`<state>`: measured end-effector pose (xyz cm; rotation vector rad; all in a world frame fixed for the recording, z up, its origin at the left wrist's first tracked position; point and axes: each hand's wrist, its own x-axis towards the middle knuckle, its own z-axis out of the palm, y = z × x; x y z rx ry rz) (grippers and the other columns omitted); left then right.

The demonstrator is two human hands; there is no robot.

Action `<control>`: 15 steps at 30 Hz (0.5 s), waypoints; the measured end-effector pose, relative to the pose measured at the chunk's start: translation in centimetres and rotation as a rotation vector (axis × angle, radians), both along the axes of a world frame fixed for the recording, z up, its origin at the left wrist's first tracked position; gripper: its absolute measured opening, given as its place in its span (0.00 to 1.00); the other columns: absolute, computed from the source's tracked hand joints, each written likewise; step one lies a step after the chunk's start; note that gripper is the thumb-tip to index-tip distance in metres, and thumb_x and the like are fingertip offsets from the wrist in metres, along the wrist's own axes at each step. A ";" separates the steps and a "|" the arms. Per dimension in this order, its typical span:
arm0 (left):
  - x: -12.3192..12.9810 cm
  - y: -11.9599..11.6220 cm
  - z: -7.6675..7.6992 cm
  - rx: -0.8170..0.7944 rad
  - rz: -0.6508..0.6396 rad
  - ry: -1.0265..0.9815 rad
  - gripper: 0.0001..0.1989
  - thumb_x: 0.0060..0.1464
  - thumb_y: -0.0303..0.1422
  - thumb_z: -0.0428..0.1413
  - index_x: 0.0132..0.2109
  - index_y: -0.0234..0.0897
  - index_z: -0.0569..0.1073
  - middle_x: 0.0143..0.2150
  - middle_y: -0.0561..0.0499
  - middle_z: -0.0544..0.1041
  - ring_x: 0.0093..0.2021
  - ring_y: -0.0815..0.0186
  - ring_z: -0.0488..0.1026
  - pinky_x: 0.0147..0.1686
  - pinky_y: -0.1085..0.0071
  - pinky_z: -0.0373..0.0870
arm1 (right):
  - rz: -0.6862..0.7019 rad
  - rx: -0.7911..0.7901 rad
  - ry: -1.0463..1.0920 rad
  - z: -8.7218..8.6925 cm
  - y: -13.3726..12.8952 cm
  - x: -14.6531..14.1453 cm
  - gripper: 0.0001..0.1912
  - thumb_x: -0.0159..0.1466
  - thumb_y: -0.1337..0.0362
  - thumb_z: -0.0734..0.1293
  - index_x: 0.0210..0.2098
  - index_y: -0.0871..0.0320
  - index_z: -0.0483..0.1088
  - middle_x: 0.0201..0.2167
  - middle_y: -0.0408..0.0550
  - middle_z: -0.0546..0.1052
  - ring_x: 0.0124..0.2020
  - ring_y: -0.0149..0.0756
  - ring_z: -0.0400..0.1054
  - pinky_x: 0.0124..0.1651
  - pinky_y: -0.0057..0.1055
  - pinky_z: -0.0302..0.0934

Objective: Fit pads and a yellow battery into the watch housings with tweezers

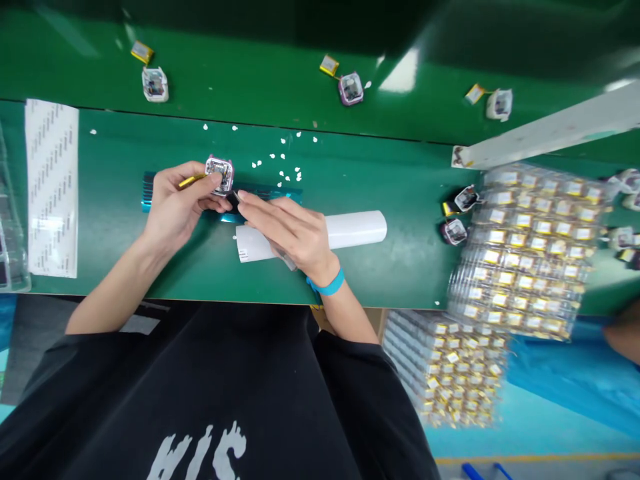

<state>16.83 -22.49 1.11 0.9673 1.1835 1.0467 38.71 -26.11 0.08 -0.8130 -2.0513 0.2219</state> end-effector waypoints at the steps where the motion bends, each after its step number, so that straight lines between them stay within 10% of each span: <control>1: 0.0 0.0 -0.1 -0.011 0.013 -0.007 0.14 0.57 0.37 0.70 0.34 0.39 0.73 0.28 0.55 0.79 0.27 0.66 0.84 0.27 0.75 0.82 | -0.001 0.005 -0.027 0.1 0.0 0.1 0.30 0.73 0.74 0.67 0.70 0.44 0.68 0.61 0.43 0.82 0.48 0.35 0.83 0.46 0.35 0.80; 15: 1.0 -0.9 -1.0 -0.030 0.062 -0.078 0.24 0.52 0.42 0.71 0.31 0.40 0.63 0.28 0.57 0.77 0.23 0.70 0.79 0.25 0.75 0.81 | 0.056 -0.009 -0.177 -0.1 0.2 0.3 0.26 0.75 0.73 0.65 0.69 0.47 0.69 0.62 0.42 0.81 0.48 0.34 0.80 0.48 0.35 0.80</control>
